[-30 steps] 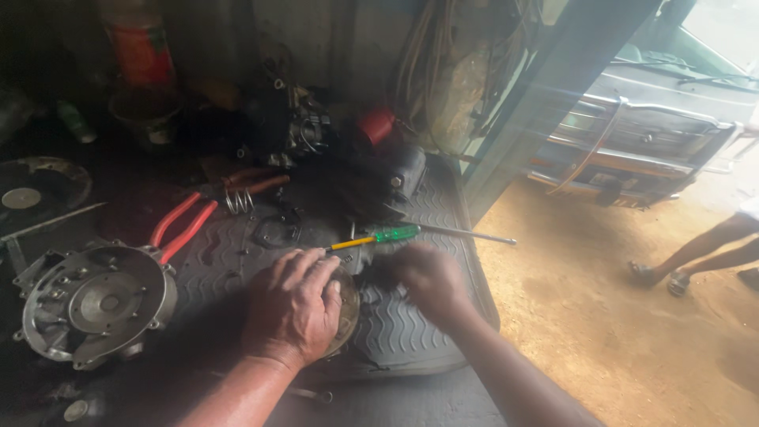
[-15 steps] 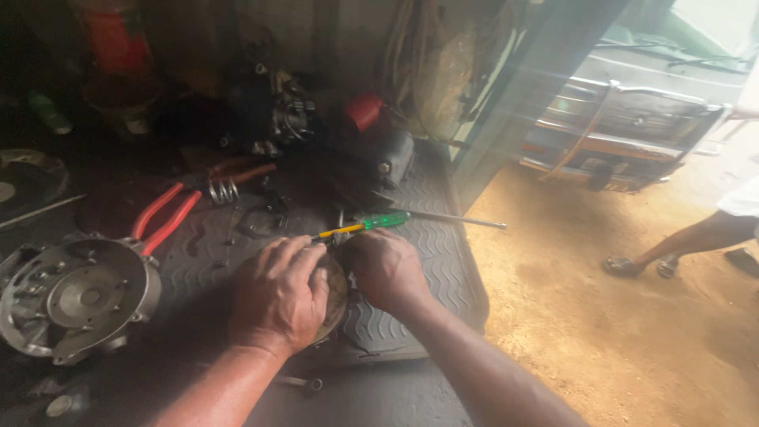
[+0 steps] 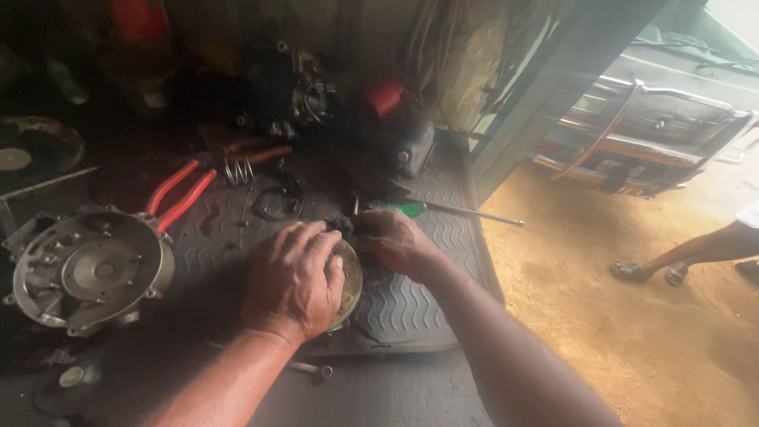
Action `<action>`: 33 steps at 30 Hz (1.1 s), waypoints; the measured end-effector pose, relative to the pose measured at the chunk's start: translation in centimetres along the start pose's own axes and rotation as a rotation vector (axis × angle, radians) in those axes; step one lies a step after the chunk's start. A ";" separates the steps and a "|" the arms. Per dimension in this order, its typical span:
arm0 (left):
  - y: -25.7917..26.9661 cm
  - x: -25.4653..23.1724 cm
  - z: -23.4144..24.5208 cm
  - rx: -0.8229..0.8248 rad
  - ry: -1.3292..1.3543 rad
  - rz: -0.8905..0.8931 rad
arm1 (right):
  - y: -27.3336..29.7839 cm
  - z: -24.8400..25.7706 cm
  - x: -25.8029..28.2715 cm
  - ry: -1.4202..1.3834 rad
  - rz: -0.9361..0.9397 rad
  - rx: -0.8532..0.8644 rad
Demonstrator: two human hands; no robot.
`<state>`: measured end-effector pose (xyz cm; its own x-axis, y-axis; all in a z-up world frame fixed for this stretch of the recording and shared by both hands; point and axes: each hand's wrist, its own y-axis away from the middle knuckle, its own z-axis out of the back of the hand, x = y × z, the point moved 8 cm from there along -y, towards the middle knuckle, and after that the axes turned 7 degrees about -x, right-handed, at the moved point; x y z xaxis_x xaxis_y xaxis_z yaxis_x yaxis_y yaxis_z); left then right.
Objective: The person disassembles a mechanical part, likely an alternator, by using a screwdriver to remove screws and separating the internal components by hand.
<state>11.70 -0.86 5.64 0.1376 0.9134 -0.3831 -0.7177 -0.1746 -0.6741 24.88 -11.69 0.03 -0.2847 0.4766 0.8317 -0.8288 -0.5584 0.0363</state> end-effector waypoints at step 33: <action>-0.9 -0.8 0.8 -0.015 0.006 -0.002 | 5.8 1.9 -3.9 0.110 -0.011 -0.169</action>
<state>11.73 -1.16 7.08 0.1436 0.9115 -0.3854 -0.7073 -0.1779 -0.6842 22.12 -18.07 -1.90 -0.3188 0.5587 0.7656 -0.8985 -0.4353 -0.0565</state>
